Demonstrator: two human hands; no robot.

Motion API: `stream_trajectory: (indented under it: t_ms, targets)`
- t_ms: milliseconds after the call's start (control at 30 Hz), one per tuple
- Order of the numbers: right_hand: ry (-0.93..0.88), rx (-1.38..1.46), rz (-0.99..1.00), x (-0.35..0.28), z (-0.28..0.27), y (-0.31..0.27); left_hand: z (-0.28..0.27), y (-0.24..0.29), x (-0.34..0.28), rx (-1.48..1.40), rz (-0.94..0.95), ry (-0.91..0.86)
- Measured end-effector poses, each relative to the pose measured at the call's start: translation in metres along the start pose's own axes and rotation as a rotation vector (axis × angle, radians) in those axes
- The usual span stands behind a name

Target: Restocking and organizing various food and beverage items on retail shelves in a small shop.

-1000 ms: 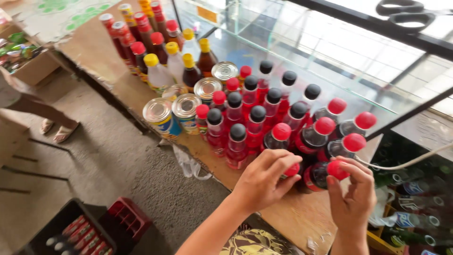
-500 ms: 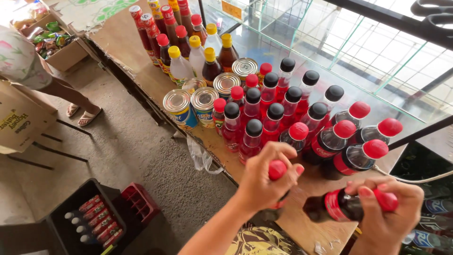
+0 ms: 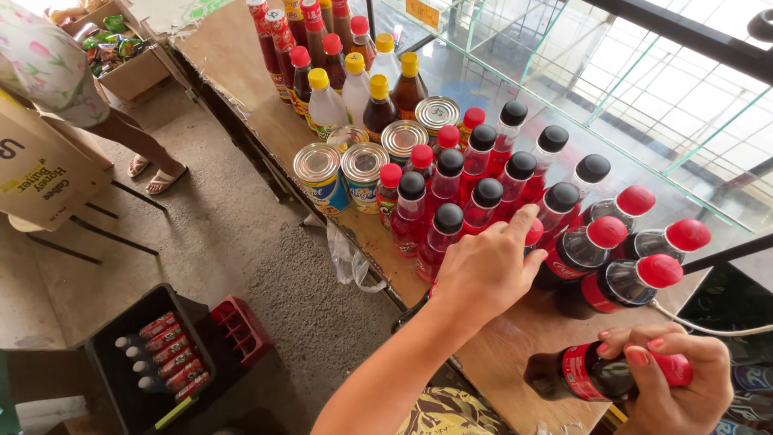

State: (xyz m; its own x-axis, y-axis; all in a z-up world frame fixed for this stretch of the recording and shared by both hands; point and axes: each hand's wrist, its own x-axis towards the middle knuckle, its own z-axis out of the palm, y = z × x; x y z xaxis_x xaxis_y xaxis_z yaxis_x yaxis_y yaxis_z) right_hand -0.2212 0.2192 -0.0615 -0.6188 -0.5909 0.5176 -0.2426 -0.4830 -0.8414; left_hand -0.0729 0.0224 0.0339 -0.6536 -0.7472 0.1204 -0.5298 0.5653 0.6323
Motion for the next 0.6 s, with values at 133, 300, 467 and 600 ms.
stream_trajectory:
  t_ms: [133, 300, 467, 600]
  targets:
    - [-0.029, -0.014, 0.016, 0.003, 0.000, -0.006, 0.001, -0.002, -0.004, 0.042, -0.015, 0.025]
    - [-0.052, 0.026, 0.040, 0.006, 0.004, -0.009, -0.011, -0.019, -0.023, 0.005, 0.035, 0.047]
    - [-0.074, 0.024, 0.048, 0.003, 0.004, -0.004, -0.036, -0.054, -0.052, -0.412, 0.103, 0.187]
    - [-0.035, 0.024, 0.089, 0.004, 0.013, -0.008, -0.069, -0.058, -0.072, -0.685, -0.105, 0.071]
